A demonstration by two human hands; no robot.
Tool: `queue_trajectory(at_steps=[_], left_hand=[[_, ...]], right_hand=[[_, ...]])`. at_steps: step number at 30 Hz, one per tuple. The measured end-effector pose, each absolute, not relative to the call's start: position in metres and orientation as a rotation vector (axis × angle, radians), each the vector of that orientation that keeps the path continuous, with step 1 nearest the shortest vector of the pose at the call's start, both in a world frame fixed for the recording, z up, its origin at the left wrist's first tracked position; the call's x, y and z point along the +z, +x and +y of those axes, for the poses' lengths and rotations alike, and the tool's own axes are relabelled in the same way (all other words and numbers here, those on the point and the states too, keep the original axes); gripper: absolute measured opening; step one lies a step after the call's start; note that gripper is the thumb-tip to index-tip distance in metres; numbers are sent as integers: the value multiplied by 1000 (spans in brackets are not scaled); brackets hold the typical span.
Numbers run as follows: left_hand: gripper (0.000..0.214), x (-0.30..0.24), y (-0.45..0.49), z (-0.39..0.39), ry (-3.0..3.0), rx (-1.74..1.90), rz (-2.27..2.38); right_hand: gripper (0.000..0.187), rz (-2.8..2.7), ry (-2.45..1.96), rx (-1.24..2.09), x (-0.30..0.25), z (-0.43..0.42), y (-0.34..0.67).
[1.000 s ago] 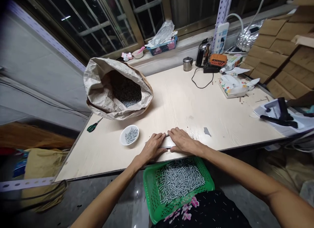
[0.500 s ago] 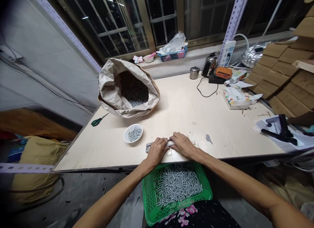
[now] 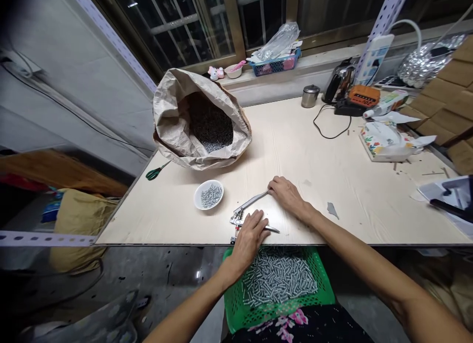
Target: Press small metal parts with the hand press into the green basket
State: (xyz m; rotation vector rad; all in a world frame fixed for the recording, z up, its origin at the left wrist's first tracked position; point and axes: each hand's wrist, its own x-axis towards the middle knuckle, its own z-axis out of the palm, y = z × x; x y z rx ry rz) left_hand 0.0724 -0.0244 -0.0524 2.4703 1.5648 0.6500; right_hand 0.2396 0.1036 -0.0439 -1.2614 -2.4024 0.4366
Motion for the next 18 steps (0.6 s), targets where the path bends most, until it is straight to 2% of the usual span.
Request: queue_trajectory(at_steps=[4, 7, 11, 18], left_hand=[[18, -25, 46, -33, 2270, 781, 1857], [27, -15, 17, -31, 2113, 484, 2063], [31, -20, -4, -16, 1900, 186, 1948], [19, -13, -22, 6, 2007, 66, 1770]], right_hand=[[21, -2367, -1150, 571, -30, 70, 247], [22, -2450, -1031, 712, -29, 35, 247], [20, -2499, -1044, 651, -44, 12, 236], [23, -2416, -1190, 440, -61, 32, 226]])
